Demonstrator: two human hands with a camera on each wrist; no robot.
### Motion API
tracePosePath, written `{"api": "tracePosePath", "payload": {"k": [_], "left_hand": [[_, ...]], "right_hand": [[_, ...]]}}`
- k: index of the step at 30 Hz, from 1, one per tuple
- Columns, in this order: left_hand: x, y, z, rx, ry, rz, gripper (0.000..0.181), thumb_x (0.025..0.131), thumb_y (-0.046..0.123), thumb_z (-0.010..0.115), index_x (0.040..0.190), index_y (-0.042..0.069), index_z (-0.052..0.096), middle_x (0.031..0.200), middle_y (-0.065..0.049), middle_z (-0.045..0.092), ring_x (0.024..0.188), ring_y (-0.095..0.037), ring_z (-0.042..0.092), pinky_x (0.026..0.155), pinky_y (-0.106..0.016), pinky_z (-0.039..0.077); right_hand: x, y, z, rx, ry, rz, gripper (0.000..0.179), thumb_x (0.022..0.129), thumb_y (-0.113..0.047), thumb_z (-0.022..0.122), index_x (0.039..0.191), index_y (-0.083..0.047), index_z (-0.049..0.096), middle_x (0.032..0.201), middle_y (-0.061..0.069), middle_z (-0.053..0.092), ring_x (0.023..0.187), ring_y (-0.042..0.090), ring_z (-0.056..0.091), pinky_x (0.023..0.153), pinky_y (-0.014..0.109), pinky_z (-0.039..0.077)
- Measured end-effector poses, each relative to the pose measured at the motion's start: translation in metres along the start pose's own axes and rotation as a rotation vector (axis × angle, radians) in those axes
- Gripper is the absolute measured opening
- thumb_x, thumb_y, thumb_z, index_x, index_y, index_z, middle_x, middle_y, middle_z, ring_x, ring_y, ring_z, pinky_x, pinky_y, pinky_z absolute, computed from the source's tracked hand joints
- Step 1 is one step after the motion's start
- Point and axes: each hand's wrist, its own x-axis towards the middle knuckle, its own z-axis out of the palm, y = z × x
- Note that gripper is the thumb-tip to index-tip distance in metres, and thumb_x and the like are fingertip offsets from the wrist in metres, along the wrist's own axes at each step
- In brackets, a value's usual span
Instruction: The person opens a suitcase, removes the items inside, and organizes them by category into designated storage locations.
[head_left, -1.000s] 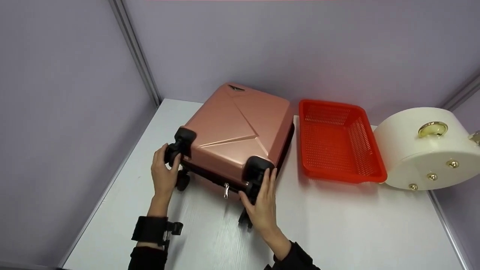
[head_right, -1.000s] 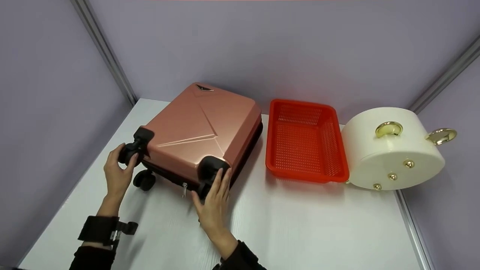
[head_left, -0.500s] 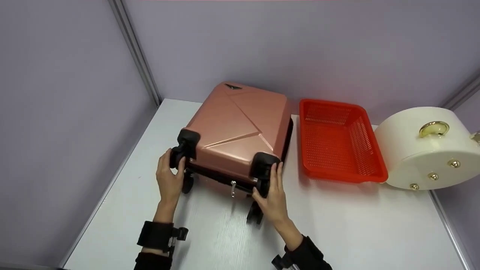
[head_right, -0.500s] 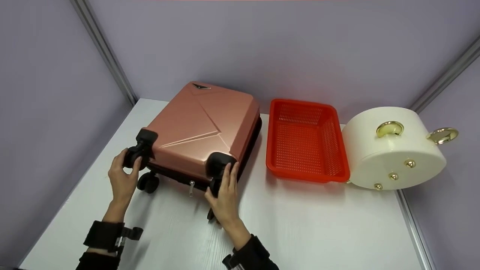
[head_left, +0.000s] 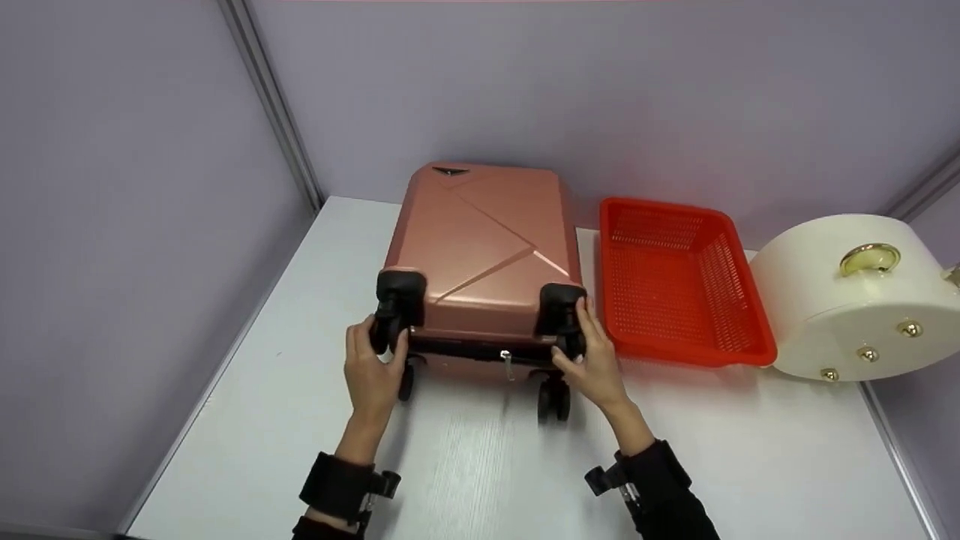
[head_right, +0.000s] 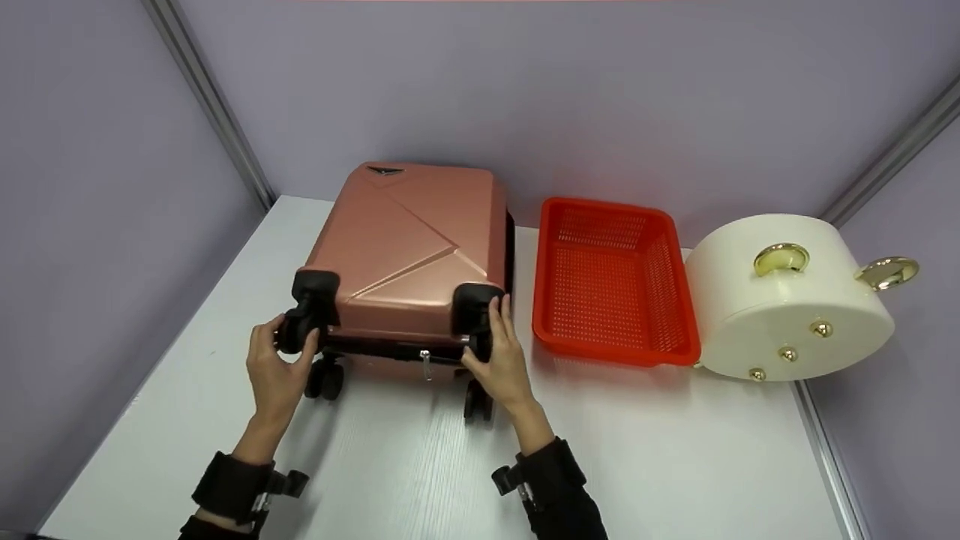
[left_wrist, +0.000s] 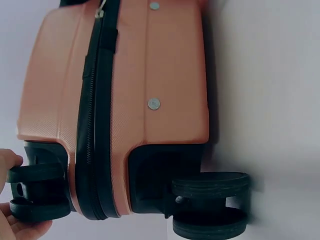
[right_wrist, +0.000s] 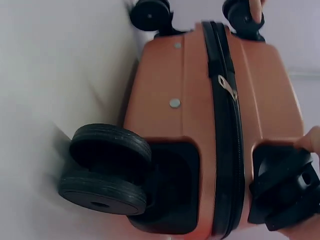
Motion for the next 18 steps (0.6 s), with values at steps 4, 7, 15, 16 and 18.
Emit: {"api": "tracePosePath", "payload": {"k": [4,7,15,16,18], "left_hand": [[-0.008,0.012,0.004,0.007,0.003,0.019,0.045,0.076,0.018,0.069,0.106,-0.008,0.051,0.093,-0.016,0.05,0.082,-0.026,0.053,0.065,-0.036,0.046],[-0.012,0.017,0.007,0.024,0.004,0.027,0.046,0.075,0.019,0.07,0.106,-0.008,0.051,0.093,-0.016,0.049,0.083,-0.026,0.053,0.065,-0.035,0.046],[-0.014,0.023,0.009,0.075,0.001,0.036,0.051,0.074,0.021,0.071,0.111,-0.005,0.048,0.102,-0.016,0.048,0.091,-0.025,0.049,0.069,-0.037,0.045],[-0.015,0.025,0.01,0.074,0.019,0.049,0.053,0.074,0.021,0.072,0.112,-0.005,0.047,0.106,-0.017,0.047,0.095,-0.026,0.048,0.073,-0.038,0.044],[-0.019,0.032,0.012,0.058,0.062,0.096,0.055,0.072,0.021,0.073,0.113,-0.005,0.047,0.112,-0.019,0.045,0.1,-0.029,0.045,0.08,-0.04,0.04]], "right_hand": [[0.009,0.011,-0.011,0.038,-0.014,0.028,0.079,0.071,0.004,0.069,0.136,0.004,0.024,0.142,0.022,0.018,0.118,0.033,0.034,0.092,0.044,0.033],[0.014,0.008,-0.016,0.051,-0.016,0.056,0.076,0.071,0.007,0.066,0.135,0.007,0.025,0.141,0.024,0.018,0.119,0.036,0.033,0.095,0.046,0.029],[0.016,-0.021,-0.024,0.066,0.002,0.115,0.072,0.071,0.011,0.062,0.133,0.011,0.025,0.139,0.027,0.019,0.119,0.037,0.033,0.095,0.047,0.029],[0.016,-0.021,-0.024,0.068,0.007,0.116,0.072,0.07,0.011,0.062,0.133,0.011,0.026,0.139,0.028,0.019,0.113,0.037,0.038,0.091,0.046,0.033],[0.015,-0.013,-0.022,0.081,0.016,0.116,0.073,0.07,0.01,0.063,0.133,0.009,0.027,0.139,0.026,0.019,0.107,0.036,0.04,0.086,0.045,0.036]]}}
